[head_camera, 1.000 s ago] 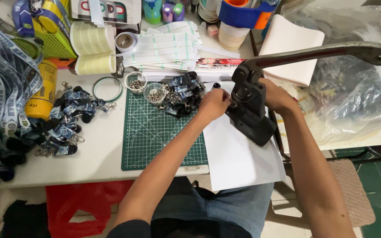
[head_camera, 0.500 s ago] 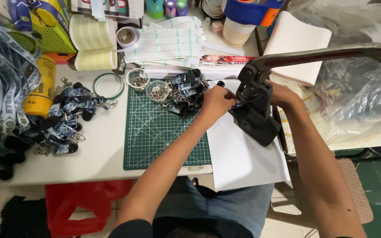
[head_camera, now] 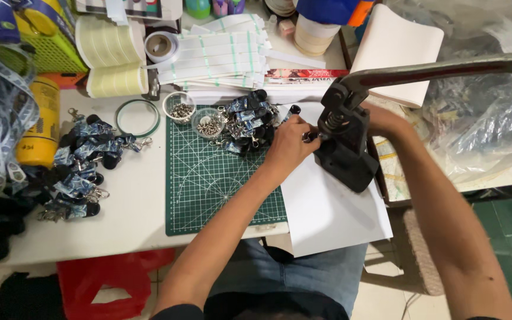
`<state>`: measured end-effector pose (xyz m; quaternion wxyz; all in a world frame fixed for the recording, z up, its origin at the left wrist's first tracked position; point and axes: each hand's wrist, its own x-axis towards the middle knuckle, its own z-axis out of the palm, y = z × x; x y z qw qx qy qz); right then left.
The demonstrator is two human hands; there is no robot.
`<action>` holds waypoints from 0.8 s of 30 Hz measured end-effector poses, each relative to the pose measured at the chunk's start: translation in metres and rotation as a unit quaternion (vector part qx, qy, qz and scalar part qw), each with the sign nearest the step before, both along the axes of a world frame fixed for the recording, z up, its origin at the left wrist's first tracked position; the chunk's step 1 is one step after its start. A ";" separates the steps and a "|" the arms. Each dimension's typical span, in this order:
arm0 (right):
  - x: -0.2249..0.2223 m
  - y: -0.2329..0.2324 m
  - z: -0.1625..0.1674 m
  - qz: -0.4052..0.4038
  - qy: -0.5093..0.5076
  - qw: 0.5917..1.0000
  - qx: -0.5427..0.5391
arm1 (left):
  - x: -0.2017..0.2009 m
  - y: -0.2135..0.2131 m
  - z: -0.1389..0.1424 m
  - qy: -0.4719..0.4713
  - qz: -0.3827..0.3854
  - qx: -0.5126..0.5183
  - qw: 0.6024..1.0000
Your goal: The person assembles keychains by attaching metal rings to fabric pieces and using a manual press to secure the components. They repeatedly pick up fabric and rings, align them, and operate the press to complete each unit.
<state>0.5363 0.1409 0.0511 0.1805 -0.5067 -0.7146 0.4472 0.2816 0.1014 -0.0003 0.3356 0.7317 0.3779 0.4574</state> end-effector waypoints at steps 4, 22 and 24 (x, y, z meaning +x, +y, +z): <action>0.036 0.021 0.120 -0.351 -0.089 0.918 -0.163 | -0.001 -0.003 0.000 0.001 -0.004 0.003 1.000; -0.017 -0.114 0.182 -0.173 -0.512 0.841 -0.005 | 0.002 -0.006 0.003 0.028 -0.025 -0.002 0.999; -0.031 -0.134 0.175 -0.216 -0.476 0.852 0.036 | 0.002 -0.009 0.008 0.030 -0.027 0.001 0.999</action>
